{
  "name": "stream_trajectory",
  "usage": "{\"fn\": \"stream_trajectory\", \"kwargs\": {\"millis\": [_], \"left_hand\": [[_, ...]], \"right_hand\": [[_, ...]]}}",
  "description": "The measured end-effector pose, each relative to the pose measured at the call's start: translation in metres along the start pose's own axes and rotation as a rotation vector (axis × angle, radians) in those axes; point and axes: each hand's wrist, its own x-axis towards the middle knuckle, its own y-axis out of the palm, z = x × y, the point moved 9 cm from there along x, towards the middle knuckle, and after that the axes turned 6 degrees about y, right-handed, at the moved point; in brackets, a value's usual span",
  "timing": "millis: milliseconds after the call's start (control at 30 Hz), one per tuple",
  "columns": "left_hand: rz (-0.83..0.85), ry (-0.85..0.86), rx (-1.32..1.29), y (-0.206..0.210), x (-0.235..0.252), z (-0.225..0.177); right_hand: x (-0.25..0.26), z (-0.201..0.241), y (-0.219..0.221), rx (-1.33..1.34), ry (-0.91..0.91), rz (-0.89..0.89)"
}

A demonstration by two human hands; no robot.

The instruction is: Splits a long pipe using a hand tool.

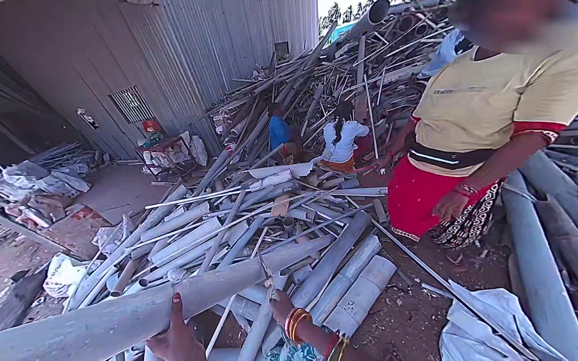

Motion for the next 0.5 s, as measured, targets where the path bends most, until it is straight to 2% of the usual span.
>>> {"fn": "stream_trajectory", "kwargs": {"millis": [67, 200, 367, 433, 500], "left_hand": [[0.003, 0.008, 0.012, -0.002, -0.002, -0.002], [0.014, 0.024, 0.016, 0.003, -0.005, -0.005], [-0.004, 0.052, 0.001, -0.003, -0.010, -0.006], [-0.007, 0.046, 0.020, -0.004, -0.013, -0.008], [0.002, 0.024, 0.044, -0.002, -0.014, -0.011]], "right_hand": [[-0.006, 0.003, 0.001, -0.073, 0.011, 0.018], [-0.052, 0.038, 0.033, -0.378, -0.144, 0.083], [-0.005, -0.003, 0.000, -0.232, 0.025, -0.038], [-0.016, 0.007, 0.007, -0.255, 0.020, 0.002], [-0.038, 0.026, 0.021, -0.335, -0.060, 0.042]]}}
